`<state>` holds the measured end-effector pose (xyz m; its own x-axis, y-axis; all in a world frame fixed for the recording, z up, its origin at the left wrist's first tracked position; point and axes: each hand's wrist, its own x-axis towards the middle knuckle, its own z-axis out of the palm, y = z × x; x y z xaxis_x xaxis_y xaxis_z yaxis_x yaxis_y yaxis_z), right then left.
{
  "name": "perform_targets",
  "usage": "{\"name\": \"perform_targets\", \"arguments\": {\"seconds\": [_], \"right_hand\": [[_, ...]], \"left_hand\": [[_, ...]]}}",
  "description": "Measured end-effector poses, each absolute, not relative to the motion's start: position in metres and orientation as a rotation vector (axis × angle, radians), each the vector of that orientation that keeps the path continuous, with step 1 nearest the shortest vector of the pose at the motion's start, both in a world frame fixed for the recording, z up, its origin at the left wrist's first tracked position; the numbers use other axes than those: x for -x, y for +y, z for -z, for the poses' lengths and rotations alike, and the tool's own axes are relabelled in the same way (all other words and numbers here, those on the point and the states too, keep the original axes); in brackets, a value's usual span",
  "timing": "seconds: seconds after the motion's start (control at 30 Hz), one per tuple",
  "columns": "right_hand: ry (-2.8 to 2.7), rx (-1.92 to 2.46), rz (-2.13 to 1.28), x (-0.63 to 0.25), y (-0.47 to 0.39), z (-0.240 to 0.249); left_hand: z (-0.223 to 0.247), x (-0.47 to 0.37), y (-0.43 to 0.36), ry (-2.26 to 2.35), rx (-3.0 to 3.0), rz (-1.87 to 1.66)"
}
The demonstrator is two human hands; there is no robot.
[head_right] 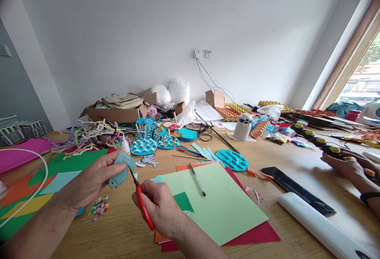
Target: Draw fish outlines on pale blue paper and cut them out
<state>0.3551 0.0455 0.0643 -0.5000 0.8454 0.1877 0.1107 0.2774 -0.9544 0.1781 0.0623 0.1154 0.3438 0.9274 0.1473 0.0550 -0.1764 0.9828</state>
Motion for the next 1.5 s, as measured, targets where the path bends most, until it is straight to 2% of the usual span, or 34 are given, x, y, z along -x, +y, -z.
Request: {"name": "perform_targets", "arguments": {"seconds": [1.5], "right_hand": [[-1.828, 0.789, -1.294, -0.3548, 0.0467, -0.06]], "left_hand": [[-0.1238, -0.1743, 0.06, 0.93, -1.564, -0.9]]}}
